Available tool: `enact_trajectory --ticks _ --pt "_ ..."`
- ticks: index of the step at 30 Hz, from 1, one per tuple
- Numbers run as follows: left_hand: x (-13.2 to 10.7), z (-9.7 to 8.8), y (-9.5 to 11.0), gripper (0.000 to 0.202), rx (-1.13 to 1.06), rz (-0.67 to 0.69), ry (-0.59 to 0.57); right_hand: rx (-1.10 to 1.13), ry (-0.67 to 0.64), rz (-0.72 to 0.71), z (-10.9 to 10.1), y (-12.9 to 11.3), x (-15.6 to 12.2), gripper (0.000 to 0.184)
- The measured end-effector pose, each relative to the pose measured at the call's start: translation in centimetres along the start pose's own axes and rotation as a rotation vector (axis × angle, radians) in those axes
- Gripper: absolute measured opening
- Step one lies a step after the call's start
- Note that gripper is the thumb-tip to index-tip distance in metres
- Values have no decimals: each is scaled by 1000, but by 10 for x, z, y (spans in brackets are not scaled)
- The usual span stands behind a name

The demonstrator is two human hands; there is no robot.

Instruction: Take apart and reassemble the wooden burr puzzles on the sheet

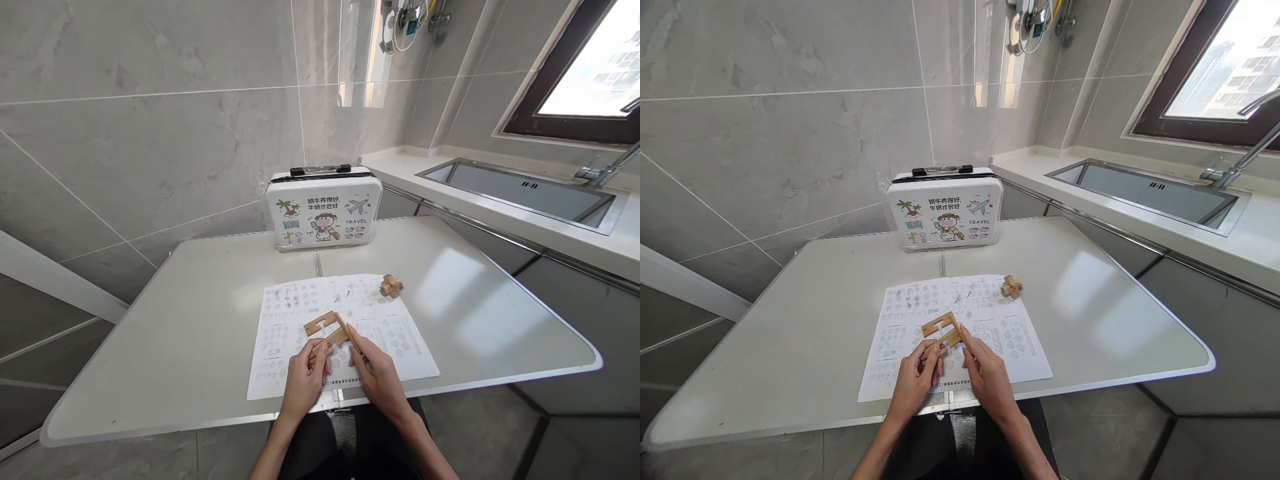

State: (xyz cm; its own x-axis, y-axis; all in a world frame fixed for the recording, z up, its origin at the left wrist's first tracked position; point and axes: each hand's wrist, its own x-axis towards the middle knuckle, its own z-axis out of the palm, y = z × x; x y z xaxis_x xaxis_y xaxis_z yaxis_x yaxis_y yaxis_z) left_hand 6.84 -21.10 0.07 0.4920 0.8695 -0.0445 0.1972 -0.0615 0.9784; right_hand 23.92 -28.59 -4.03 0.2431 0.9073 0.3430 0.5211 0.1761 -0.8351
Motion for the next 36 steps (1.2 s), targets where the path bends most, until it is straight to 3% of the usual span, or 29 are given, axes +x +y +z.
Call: enact_trajectory --ticks 25,36 --pt "-1 0 5 43 63 9 18 -34 4 -7 -4 -9 4 51" --pt "-1 -2 -6 40 74 20 12 34 -27 -14 -5 -8 3 52"
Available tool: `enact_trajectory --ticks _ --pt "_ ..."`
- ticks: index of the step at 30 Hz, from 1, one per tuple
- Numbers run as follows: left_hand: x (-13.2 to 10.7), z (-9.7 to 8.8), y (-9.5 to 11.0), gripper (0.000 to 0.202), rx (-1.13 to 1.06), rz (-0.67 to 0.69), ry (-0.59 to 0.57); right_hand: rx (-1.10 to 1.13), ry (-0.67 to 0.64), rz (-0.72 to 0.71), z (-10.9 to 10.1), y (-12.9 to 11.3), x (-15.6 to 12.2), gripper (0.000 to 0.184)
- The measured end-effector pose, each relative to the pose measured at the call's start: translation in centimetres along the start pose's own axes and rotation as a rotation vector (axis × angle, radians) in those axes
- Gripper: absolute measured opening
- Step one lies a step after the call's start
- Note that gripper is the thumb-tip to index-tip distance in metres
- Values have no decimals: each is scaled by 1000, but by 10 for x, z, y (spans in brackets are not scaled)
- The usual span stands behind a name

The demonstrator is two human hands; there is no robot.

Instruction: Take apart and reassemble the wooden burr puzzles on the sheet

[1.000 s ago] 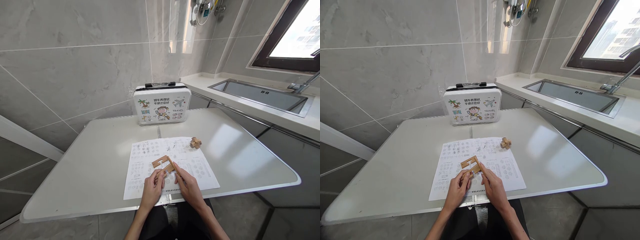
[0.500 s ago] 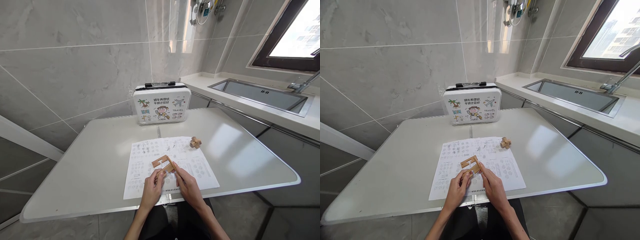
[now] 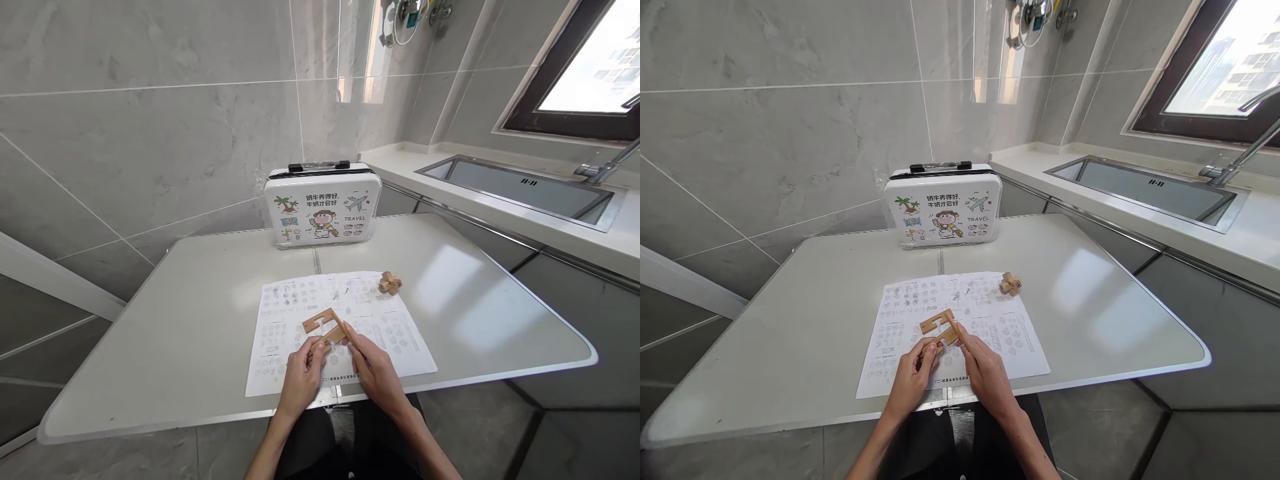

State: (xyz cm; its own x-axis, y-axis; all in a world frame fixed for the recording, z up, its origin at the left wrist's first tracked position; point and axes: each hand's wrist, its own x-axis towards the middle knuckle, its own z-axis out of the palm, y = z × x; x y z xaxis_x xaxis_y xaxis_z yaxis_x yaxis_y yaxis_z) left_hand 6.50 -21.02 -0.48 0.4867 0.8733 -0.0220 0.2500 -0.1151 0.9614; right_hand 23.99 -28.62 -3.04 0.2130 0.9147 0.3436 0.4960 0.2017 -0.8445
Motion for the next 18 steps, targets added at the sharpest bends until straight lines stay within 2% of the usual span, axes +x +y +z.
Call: enact_trajectory --ticks 18 --pt "0 -1 5 40 22 6 -10 -56 -14 -74 1 4 0 57"
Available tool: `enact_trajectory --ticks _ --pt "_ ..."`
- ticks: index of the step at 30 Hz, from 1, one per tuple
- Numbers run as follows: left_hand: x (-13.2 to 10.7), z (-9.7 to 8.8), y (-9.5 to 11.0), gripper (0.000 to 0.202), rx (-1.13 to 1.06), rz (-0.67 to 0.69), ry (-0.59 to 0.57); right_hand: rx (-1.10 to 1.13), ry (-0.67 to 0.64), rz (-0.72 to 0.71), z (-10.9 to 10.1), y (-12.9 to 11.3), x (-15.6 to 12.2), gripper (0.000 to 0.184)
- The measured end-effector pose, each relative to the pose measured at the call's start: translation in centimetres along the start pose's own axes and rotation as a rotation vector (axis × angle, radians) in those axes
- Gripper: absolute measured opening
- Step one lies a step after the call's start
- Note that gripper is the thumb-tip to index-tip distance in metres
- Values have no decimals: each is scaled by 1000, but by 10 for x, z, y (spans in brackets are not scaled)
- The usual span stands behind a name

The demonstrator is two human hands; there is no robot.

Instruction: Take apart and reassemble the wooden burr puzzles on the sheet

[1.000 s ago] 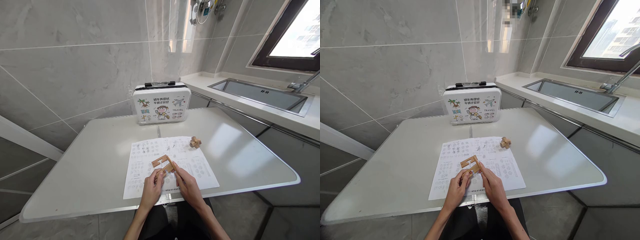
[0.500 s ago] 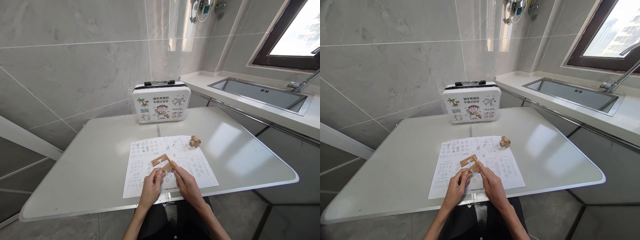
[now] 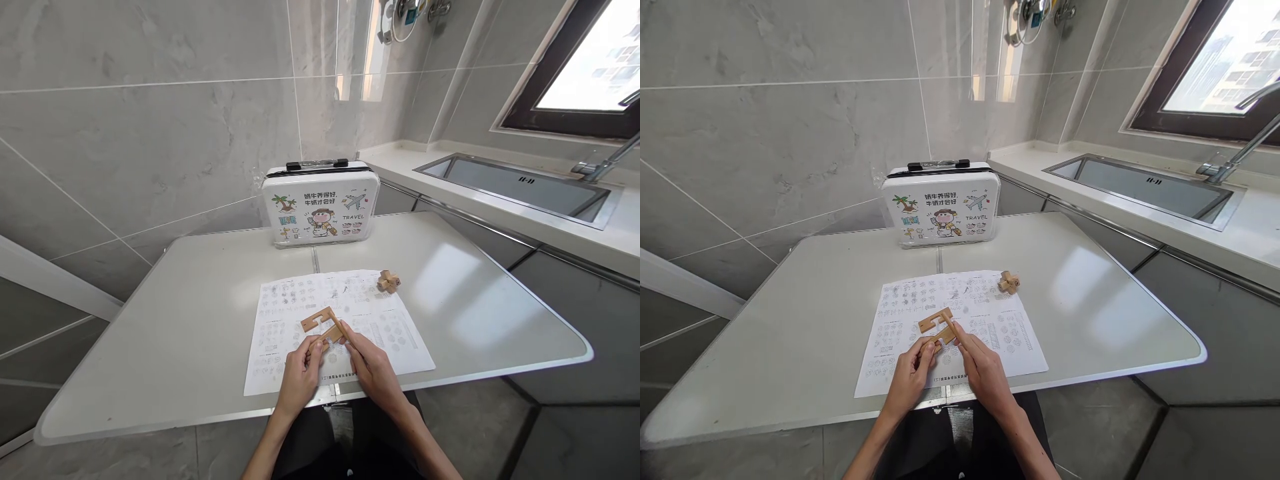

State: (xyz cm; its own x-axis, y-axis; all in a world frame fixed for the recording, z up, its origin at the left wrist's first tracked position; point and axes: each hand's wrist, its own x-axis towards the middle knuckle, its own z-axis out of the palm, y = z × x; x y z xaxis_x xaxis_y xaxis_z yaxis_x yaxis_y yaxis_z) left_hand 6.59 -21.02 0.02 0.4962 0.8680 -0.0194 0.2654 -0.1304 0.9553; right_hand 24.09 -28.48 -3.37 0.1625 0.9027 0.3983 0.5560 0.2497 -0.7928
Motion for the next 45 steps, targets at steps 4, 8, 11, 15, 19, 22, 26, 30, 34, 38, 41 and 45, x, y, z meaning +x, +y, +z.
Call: enact_trajectory --ticks 4,8,11,15,19,22,26,30,34,38,41,45 --pt "0 2 2 41 -5 2 9 -14 12 2 1 -1 0 57" --pt "0 1 2 41 3 -3 11 -5 -22 -1 -1 -2 0 57" --pt "0 0 0 40 5 -3 4 -4 -45 7 -3 -3 1 58" --pt "1 2 -1 41 -4 -9 3 -25 -30 -3 -2 -7 2 57" --pt "0 3 1 44 -18 -21 -6 -29 -25 -12 -2 -8 3 57" --pt "-1 3 2 43 -17 -17 -16 6 -48 5 -4 -7 2 58" --pt "-1 2 1 43 -15 -13 -23 45 -82 13 -4 -6 1 58" --pt "0 3 1 43 -20 -17 -21 -15 -67 -12 -2 -7 1 57" --pt "1 4 5 43 -47 -26 -28 -103 -82 -56 1 -8 1 55" --pt "-1 4 9 41 -51 -45 -68 -142 -69 -30 4 -9 4 53" --pt "-2 5 9 37 -63 -42 -74 -155 -49 -17 7 -9 6 52" --pt "-2 5 7 35 -61 -33 -79 -187 -15 2 12 -9 8 49"
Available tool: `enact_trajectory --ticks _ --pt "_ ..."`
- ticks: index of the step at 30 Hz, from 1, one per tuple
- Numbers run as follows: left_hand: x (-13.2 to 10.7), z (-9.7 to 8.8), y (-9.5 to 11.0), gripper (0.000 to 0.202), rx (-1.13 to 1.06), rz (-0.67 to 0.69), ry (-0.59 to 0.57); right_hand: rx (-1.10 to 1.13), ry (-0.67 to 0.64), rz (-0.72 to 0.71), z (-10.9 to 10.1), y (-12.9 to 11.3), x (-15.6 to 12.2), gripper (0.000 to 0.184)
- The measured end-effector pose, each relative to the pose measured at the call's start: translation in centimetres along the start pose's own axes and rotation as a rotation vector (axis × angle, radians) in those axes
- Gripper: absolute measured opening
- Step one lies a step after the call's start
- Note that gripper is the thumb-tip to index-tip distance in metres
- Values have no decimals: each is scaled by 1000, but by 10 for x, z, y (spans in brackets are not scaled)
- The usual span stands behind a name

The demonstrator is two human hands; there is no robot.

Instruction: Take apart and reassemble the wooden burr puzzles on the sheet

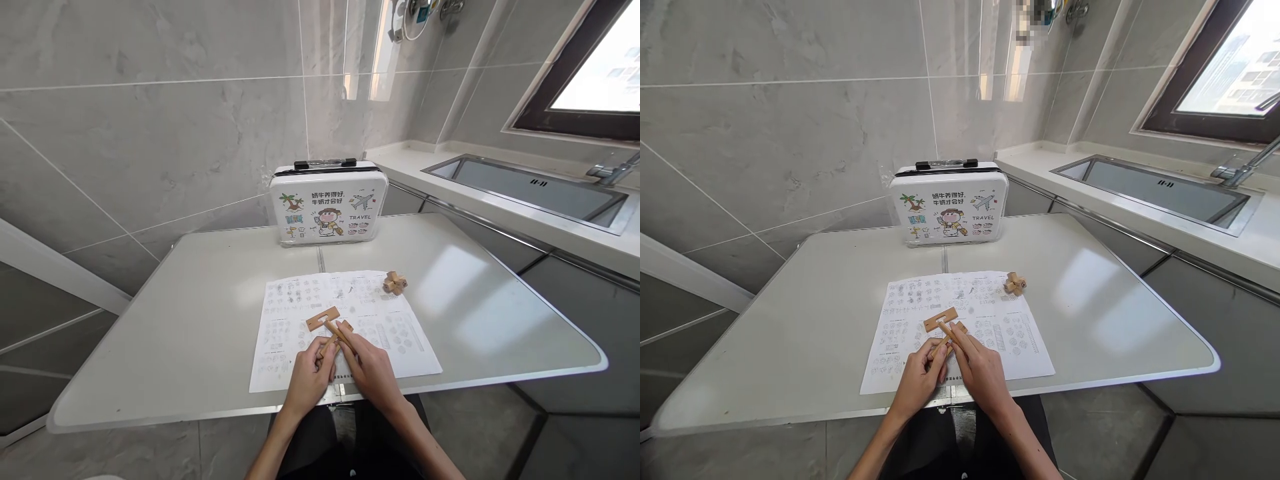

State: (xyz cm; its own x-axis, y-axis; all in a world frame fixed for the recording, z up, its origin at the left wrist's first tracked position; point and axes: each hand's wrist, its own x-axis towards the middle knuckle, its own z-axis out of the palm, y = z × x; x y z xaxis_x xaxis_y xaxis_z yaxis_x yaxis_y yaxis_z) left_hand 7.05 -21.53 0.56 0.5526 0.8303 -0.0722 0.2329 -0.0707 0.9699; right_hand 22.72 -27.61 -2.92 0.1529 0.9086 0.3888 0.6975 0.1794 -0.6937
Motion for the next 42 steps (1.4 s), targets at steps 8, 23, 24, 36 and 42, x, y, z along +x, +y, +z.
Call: enact_trajectory --ticks 8,23,24,36,42 --pt "-1 -1 1 35 -31 14 -2 -57 14 -18 4 -3 1 49" --pt "2 -7 -9 39 -413 15 248 -166 -65 -149 -5 15 40 59" --pt "2 -8 -9 38 -432 18 252 -173 -100 -175 -3 17 46 57" --pt "1 -10 -8 38 -443 0 232 -236 -249 -250 1 18 88 37" --pt "1 -10 -9 36 -456 6 236 -157 -289 -146 -8 22 86 13"
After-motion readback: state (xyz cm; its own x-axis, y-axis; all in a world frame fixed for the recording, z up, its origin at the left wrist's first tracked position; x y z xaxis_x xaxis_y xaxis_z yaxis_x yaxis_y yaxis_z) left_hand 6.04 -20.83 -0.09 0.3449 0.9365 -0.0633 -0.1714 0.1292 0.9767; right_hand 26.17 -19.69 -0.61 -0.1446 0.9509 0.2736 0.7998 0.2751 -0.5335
